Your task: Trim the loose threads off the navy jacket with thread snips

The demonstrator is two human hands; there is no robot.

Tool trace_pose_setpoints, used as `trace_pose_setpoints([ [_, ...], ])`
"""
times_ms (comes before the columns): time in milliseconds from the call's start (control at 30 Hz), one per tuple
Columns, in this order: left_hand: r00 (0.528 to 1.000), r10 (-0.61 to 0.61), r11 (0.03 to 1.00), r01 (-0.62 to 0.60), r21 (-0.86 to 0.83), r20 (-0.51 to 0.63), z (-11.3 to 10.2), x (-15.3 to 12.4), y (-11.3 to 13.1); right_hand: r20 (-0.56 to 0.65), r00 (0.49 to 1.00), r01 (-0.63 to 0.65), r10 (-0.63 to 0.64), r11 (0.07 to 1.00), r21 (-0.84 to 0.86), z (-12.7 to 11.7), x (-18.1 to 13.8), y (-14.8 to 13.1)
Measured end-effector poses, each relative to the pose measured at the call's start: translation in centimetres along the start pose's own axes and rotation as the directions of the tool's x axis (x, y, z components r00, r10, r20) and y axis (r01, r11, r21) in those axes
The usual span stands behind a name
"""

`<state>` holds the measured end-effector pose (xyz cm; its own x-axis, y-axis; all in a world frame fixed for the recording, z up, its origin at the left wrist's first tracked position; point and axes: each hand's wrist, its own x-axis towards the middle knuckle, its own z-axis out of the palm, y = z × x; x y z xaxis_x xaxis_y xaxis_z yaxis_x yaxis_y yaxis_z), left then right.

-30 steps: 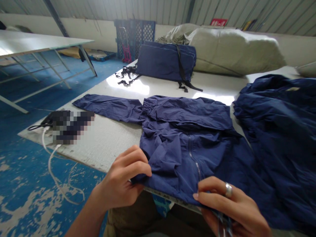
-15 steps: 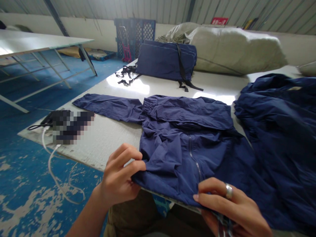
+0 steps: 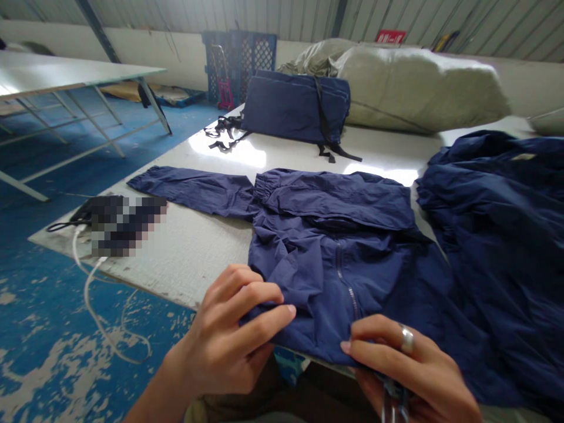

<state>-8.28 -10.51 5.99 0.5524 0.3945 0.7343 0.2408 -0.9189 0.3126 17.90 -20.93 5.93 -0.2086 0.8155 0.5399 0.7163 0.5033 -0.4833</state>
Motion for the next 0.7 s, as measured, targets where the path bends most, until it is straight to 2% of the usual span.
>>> trace_pose_setpoints([
  [233, 0.993, 0.117, 0.992, -0.116, 0.049, -0.018, 0.5, -0.4, 0.6, 0.087, 0.982, 0.18, -0.165, 0.959, -0.22, -0.7, -1.6, 0.7],
  [333, 0.991, 0.126, 0.992, -0.124, 0.038, -0.042, 0.5, -0.8, 0.3, 0.066, 0.986, 0.166, -0.155, 0.961, -0.223, -0.5, -1.6, 0.7],
  [433, 0.999, 0.042, 0.993, -0.045, -0.107, -0.023, 0.2, -0.8, 0.3, 0.018, 0.997, 0.081, -0.079, 0.978, -0.194, -0.4, -0.7, 0.3],
  [500, 0.993, -0.092, 0.956, 0.11, -0.273, 0.079, -0.3, -0.7, 0.5, -0.008, 1.0, 0.004, -0.005, 0.993, -0.117, -0.5, 0.1, 0.1],
  [533, 0.97, -0.182, 0.921, 0.225, -0.318, 0.158, -0.5, -0.6, 0.5, 0.002, 0.999, -0.044, 0.044, 0.997, -0.059, -0.6, 0.4, 0.1],
  [600, 0.881, -0.356, 0.838, 0.448, -0.311, 0.31, -0.9, -0.3, 0.5, 0.101, 0.981, -0.175, 0.169, 0.983, 0.053, -0.7, 0.9, 0.3],
  [700, 0.738, -0.529, 0.713, 0.655, -0.252, 0.42, -1.0, 0.3, -0.1, 0.268, 0.899, -0.376, 0.347, 0.924, 0.065, -0.8, 0.9, 1.0],
])
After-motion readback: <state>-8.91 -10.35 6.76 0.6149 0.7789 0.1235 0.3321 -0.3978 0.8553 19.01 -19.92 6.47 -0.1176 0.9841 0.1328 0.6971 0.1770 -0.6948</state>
